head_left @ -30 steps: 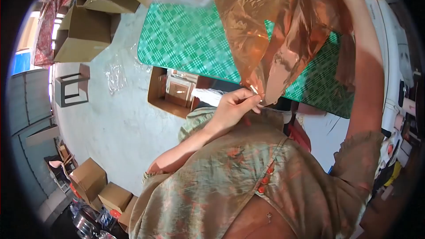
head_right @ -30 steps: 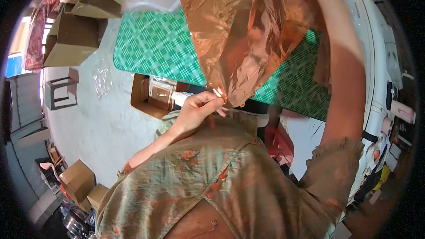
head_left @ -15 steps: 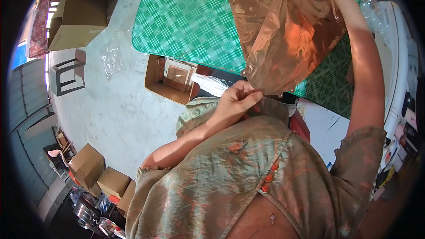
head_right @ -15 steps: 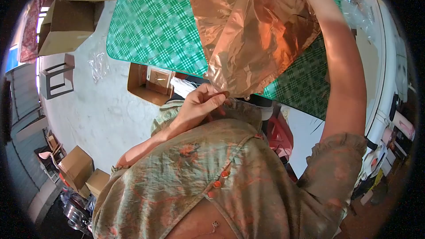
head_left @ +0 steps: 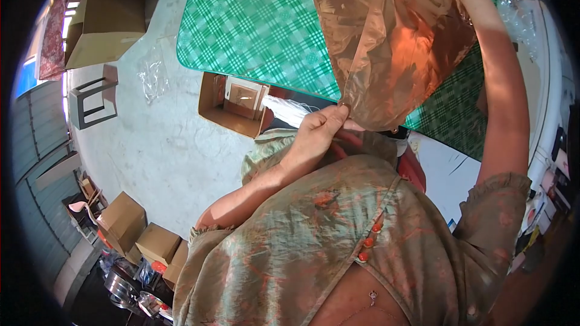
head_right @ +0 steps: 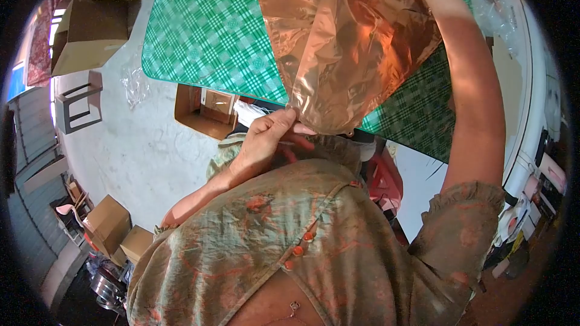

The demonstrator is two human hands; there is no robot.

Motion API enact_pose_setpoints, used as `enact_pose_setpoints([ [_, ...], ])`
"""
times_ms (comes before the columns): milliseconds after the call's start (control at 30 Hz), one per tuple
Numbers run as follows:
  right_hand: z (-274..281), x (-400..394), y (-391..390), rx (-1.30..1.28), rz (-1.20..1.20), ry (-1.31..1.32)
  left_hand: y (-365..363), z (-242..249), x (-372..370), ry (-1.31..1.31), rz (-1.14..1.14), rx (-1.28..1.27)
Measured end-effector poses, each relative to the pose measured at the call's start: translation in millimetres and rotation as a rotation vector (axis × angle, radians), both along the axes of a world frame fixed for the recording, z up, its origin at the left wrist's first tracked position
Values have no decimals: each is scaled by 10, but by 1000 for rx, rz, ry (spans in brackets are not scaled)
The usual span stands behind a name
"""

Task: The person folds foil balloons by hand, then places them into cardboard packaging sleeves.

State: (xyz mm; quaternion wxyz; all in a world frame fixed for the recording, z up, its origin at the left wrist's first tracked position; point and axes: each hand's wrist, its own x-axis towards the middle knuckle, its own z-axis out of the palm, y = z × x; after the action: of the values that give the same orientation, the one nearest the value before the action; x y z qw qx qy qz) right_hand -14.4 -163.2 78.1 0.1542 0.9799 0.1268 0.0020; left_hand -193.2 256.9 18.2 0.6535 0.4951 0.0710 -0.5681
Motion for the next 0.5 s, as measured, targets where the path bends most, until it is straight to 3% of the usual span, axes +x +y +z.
enact_pose_setpoints([
  [433, -171, -63, -175, 93, 85, -122, -28, -92, 11, -85, 68, 18],
  [500, -274, -69, -341, 123, 201, -207, -27, -98, 10, -102, 61, 20],
])
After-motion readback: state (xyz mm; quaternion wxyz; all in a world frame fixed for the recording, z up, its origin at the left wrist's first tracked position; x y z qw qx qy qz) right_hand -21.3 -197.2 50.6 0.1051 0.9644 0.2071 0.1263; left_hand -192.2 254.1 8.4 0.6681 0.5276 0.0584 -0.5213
